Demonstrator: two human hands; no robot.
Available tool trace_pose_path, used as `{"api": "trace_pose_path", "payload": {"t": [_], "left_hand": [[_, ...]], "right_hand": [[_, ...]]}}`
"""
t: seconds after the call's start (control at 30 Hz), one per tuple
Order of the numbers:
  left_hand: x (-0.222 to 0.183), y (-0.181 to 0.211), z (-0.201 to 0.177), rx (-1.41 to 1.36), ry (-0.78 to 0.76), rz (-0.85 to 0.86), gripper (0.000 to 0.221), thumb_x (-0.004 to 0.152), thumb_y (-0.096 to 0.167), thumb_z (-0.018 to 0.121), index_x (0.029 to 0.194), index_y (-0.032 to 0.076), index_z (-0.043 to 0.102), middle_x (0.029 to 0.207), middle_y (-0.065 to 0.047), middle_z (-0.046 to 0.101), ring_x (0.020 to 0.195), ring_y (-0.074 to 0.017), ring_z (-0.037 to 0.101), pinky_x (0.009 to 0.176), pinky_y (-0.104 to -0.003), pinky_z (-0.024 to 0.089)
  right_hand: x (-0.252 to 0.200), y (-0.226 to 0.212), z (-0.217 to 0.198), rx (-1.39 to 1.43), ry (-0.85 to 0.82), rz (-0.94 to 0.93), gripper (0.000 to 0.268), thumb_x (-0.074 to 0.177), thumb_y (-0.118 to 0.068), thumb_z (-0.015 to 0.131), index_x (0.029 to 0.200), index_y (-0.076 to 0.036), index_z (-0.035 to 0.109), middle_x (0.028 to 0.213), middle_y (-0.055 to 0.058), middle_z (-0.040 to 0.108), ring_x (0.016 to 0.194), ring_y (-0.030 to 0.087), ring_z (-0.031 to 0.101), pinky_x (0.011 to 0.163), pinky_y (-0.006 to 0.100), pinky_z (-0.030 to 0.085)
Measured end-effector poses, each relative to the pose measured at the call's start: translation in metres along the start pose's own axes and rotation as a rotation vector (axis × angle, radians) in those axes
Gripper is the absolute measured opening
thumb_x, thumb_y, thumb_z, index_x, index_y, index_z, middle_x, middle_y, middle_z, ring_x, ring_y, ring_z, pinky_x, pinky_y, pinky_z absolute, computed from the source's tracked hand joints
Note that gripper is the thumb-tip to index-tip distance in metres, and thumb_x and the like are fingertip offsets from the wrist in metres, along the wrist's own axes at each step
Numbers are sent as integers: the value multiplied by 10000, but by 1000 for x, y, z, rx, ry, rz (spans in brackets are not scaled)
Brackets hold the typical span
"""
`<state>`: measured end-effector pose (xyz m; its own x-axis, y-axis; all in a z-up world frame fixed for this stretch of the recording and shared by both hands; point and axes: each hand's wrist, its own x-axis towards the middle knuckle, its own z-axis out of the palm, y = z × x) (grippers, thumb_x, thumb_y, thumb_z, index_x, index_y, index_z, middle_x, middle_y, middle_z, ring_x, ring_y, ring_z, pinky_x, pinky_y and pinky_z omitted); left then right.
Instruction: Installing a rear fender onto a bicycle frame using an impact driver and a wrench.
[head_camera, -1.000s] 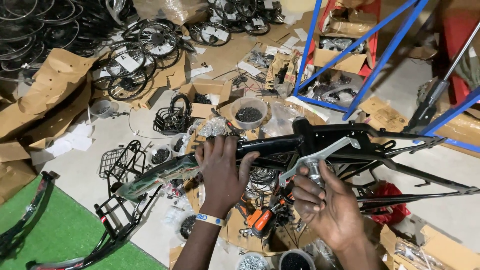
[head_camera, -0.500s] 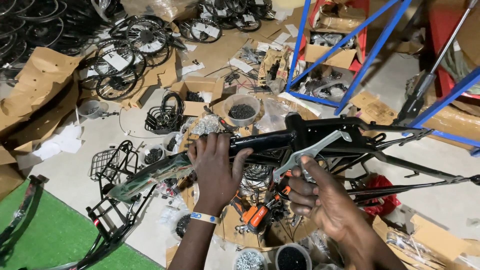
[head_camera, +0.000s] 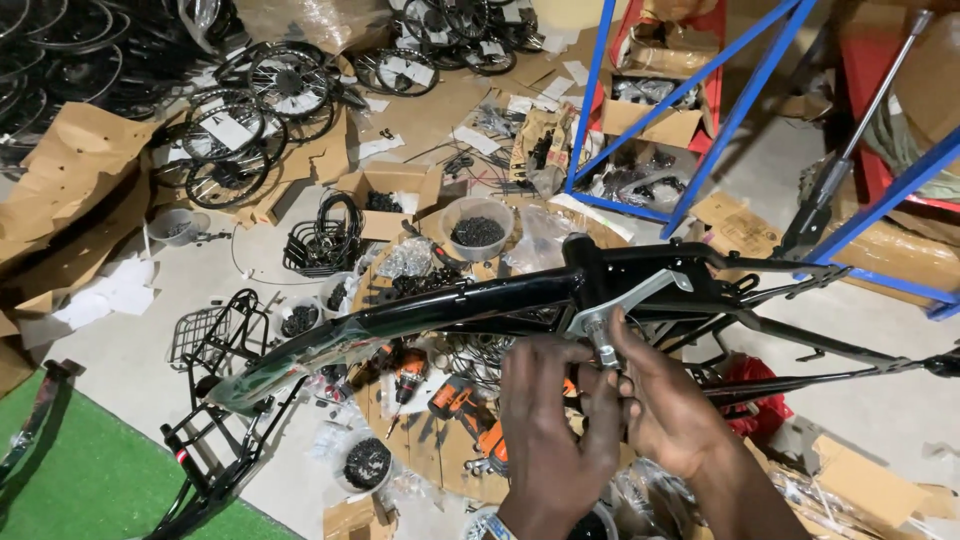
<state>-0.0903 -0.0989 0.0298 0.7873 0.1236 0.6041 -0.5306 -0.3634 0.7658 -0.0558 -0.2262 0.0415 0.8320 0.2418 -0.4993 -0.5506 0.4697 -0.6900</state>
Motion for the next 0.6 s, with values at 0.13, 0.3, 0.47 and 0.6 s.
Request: {"api": "trace_pose_path", "payload": {"t": [0.13, 0.3, 0.47, 0.6], "left_hand": [[16, 7, -4, 153, -96, 103, 248, 851, 211, 554, 1026, 42, 602, 996, -133, 592, 850, -293, 579, 637, -449, 480], [22, -6, -3, 168, -120, 133, 340, 948, 323, 525, 1015, 48, 712, 966, -108, 667, 813, -266, 652, 572, -427, 534], [22, -9, -2, 176, -19, 238, 169, 841, 78, 656, 986, 48, 738, 959, -85, 724, 849, -240, 654, 647, -381, 561], [21, 1, -3, 139, -37, 287, 215, 992, 145, 533, 1058, 24, 699, 1076, -107, 651, 910, -265, 657, 637, -382, 585]], "right_hand": [[-25, -16, 47, -180, 336, 60, 942, 724, -600, 490, 1577, -212, 401, 1399, 99, 477, 1221, 277, 534, 986, 459, 513], [10, 17, -19, 36, 229, -95, 402, 1037, -470, 523, 1167, -111, 649, 589, 24, 416, 547, 204, 438, 629, 460, 454], [22, 33, -30, 284, -189, -30, 525, 926, -582, 667, 649, -137, 626, 526, -41, 530, 407, 96, 400, 428, 239, 299], [18, 32, -22, 218, 74, -16, 410, 864, -552, 718, 834, -152, 635, 541, 7, 546, 505, 178, 519, 573, 334, 403]]}}
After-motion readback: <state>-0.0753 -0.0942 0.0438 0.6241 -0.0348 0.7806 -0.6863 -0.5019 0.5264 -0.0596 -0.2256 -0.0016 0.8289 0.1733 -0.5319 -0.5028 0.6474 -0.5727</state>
